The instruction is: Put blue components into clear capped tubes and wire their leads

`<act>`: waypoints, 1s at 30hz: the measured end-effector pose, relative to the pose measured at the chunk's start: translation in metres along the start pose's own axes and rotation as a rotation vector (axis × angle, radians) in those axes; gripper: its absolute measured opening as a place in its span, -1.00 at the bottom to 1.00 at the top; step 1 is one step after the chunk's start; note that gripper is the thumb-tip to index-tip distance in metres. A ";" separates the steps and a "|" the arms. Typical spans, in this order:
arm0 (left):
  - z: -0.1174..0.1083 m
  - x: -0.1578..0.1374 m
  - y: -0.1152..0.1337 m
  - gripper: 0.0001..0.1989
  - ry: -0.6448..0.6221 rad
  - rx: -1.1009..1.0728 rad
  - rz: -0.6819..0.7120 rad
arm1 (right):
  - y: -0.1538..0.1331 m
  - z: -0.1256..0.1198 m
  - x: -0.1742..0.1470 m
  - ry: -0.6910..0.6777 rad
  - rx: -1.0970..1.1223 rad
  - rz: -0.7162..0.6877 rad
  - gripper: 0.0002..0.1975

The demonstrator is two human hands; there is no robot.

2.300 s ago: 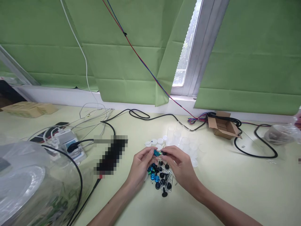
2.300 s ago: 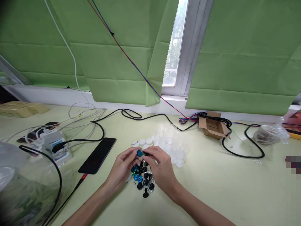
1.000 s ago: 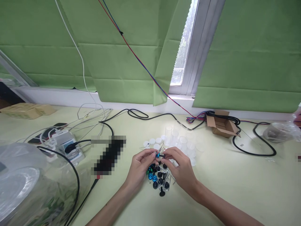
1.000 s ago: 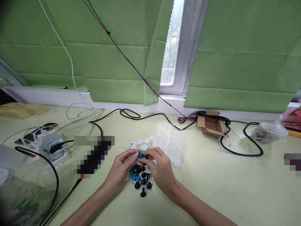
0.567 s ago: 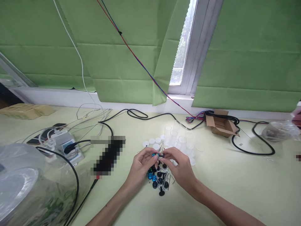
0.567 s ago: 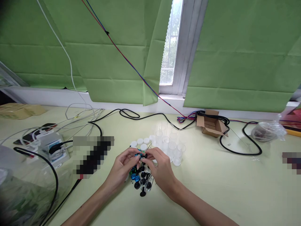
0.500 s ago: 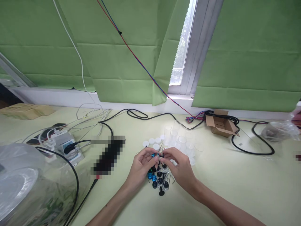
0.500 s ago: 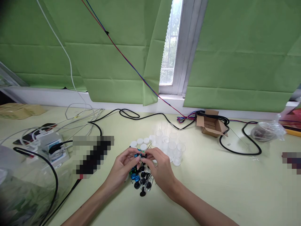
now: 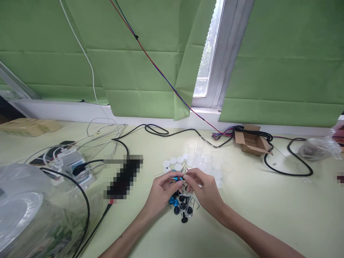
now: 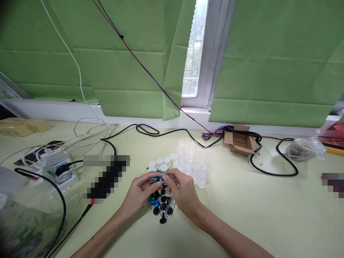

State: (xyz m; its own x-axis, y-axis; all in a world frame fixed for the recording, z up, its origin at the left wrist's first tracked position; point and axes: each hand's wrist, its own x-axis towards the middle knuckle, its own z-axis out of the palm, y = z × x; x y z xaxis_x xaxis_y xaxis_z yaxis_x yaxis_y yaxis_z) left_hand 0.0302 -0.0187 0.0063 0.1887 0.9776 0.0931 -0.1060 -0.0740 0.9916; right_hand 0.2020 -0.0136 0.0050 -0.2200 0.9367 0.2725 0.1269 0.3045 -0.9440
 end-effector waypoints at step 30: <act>0.001 0.000 0.000 -0.82 0.138 -0.033 -0.007 | -0.003 -0.002 0.002 -0.136 0.143 0.031 -0.79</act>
State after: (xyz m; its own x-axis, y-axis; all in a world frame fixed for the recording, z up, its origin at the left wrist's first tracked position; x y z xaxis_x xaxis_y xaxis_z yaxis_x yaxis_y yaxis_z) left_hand 0.0308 -0.0193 0.0063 0.0540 0.9960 0.0709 -0.1377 -0.0629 0.9885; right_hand 0.2028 -0.0123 0.0087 -0.3480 0.9103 0.2243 -0.0006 0.2390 -0.9710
